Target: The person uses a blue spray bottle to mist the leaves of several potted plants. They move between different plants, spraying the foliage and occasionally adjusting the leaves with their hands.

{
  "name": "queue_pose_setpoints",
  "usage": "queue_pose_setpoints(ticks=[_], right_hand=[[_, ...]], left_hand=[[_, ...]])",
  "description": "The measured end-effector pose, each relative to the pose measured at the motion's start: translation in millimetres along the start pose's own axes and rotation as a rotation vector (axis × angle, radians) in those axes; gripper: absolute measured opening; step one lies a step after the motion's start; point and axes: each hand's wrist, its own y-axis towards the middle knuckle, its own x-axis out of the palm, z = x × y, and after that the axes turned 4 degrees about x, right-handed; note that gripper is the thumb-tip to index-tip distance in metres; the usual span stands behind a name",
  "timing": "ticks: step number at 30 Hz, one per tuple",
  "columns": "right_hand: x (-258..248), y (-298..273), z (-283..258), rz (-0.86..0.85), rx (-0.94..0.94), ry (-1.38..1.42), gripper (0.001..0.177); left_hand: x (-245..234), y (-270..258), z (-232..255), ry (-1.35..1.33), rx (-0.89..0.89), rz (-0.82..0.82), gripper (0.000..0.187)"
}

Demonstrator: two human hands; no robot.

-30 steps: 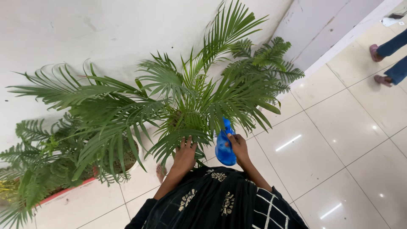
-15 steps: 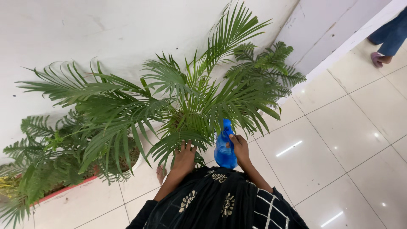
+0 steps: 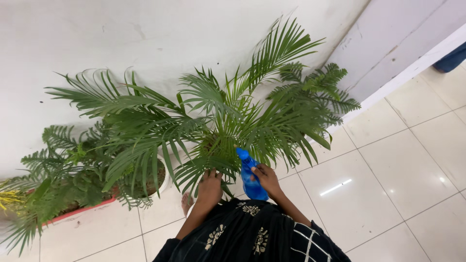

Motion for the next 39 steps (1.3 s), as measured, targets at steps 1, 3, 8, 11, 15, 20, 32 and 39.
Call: queue_pose_setpoints(ticks=[1, 3, 8, 11, 15, 20, 32, 39], right_hand=[[3, 1, -4, -0.019, 0.013, 0.026, 0.032], [9, 0, -12, -0.058, 0.040, 0.079, 0.036], [25, -4, -37, -0.125, 0.113, 0.049, 0.039], [31, -1, -57, -0.095, 0.097, 0.095, 0.039], [32, 9, -76, -0.012, 0.033, 0.171, 0.039], [31, 21, -103, 0.036, -0.103, 0.244, 0.035], [57, 10, -228, 0.061, -0.202, 0.274, 0.032], [80, 21, -212, 0.098, -0.239, 0.297, 0.033]], left_hand=[[1, -1, -2, -0.024, 0.013, 0.044, 0.057], [0, -2, -7, -0.071, 0.039, 0.132, 0.057], [-15, -8, -7, -0.179, 0.029, 0.180, 0.055], [-29, -12, -7, -0.237, 0.070, 0.280, 0.055], [-63, -11, -4, -0.287, 0.042, 0.213, 0.053], [-110, 17, 2, -0.395, 0.118, 0.418, 0.042], [-139, 217, -57, -1.274, -0.157, 0.571, 0.107], [-102, 263, -64, -1.597, -0.174, 0.313, 0.055]])
